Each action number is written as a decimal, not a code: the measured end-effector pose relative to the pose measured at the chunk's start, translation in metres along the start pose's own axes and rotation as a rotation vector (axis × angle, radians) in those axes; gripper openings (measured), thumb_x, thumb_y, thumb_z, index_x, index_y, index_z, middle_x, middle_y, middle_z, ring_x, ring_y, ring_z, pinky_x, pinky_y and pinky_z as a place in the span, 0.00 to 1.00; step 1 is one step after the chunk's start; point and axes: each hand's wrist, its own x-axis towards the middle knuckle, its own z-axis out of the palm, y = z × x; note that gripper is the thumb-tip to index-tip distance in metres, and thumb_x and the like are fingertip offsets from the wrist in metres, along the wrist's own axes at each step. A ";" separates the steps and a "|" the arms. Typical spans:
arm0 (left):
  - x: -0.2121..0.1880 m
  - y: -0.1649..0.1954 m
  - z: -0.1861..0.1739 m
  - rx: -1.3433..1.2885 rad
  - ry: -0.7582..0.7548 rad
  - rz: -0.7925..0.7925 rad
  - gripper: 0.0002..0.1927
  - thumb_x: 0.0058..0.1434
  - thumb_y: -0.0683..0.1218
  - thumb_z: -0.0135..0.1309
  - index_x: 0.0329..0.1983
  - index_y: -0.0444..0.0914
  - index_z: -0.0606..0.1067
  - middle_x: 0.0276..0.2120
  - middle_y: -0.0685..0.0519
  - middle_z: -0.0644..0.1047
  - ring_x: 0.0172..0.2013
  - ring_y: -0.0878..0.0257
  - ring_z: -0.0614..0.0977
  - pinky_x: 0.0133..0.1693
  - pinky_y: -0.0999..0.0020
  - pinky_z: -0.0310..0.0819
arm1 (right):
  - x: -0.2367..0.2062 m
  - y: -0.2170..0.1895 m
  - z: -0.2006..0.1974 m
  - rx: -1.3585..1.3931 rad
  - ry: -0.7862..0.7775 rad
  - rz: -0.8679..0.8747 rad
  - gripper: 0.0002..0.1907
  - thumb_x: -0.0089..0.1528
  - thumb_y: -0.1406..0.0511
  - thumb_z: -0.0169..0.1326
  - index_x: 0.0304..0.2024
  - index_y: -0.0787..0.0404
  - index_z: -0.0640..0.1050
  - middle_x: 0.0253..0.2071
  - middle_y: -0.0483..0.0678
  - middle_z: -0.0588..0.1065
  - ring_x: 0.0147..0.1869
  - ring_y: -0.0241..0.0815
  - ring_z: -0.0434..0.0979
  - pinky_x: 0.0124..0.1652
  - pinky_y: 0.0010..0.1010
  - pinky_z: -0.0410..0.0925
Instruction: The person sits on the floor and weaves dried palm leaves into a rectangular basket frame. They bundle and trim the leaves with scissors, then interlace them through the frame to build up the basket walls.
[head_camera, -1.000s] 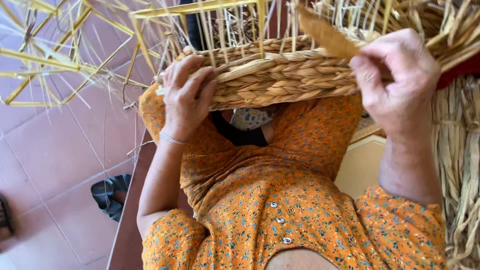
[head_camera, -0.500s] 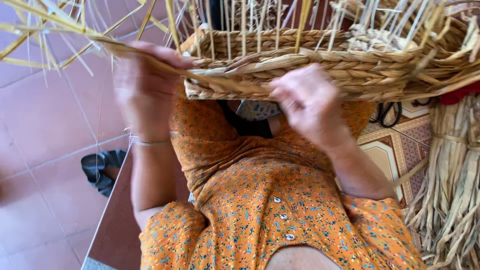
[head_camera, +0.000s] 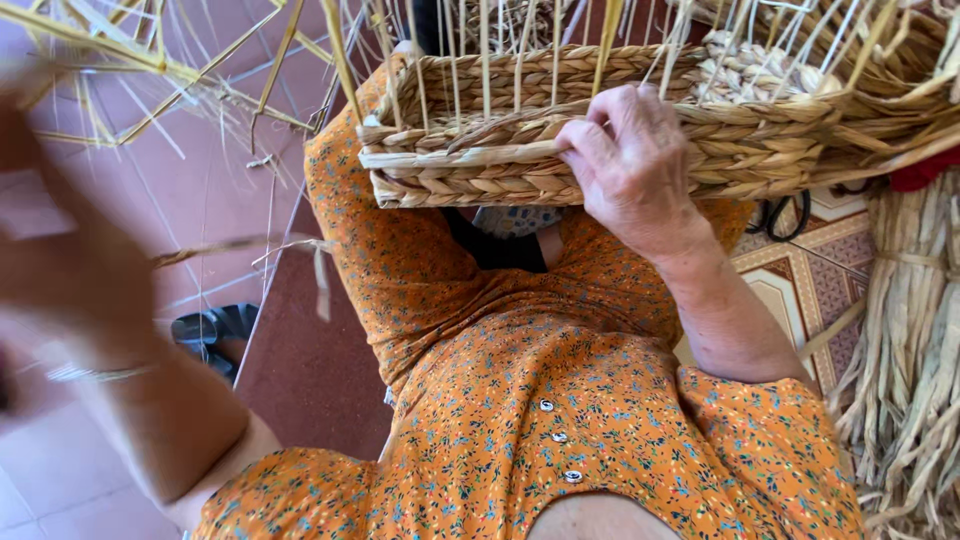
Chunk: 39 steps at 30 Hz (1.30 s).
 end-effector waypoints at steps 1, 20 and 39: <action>0.007 0.019 0.012 -0.049 -0.014 0.116 0.11 0.67 0.36 0.60 0.50 0.40 0.81 0.38 0.48 0.80 0.37 0.53 0.82 0.34 0.58 0.73 | -0.002 -0.003 0.001 0.006 0.031 0.001 0.13 0.63 0.66 0.72 0.44 0.57 0.79 0.42 0.46 0.68 0.46 0.45 0.69 0.45 0.38 0.66; 0.007 0.139 0.168 -0.650 -0.258 0.539 0.14 0.61 0.42 0.59 0.50 0.40 0.75 0.41 0.52 0.71 0.44 0.53 0.73 0.45 0.57 0.66 | -0.008 0.006 0.005 0.148 0.167 0.106 0.06 0.69 0.72 0.65 0.48 0.61 0.80 0.46 0.48 0.79 0.45 0.42 0.83 0.45 0.30 0.78; -0.029 0.058 0.061 -0.289 -0.453 0.323 0.08 0.70 0.47 0.63 0.43 0.41 0.76 0.28 0.52 0.76 0.29 0.53 0.79 0.33 0.58 0.72 | 0.024 -0.048 0.031 0.189 0.267 0.181 0.05 0.64 0.66 0.64 0.41 0.56 0.80 0.37 0.42 0.72 0.40 0.37 0.72 0.36 0.25 0.71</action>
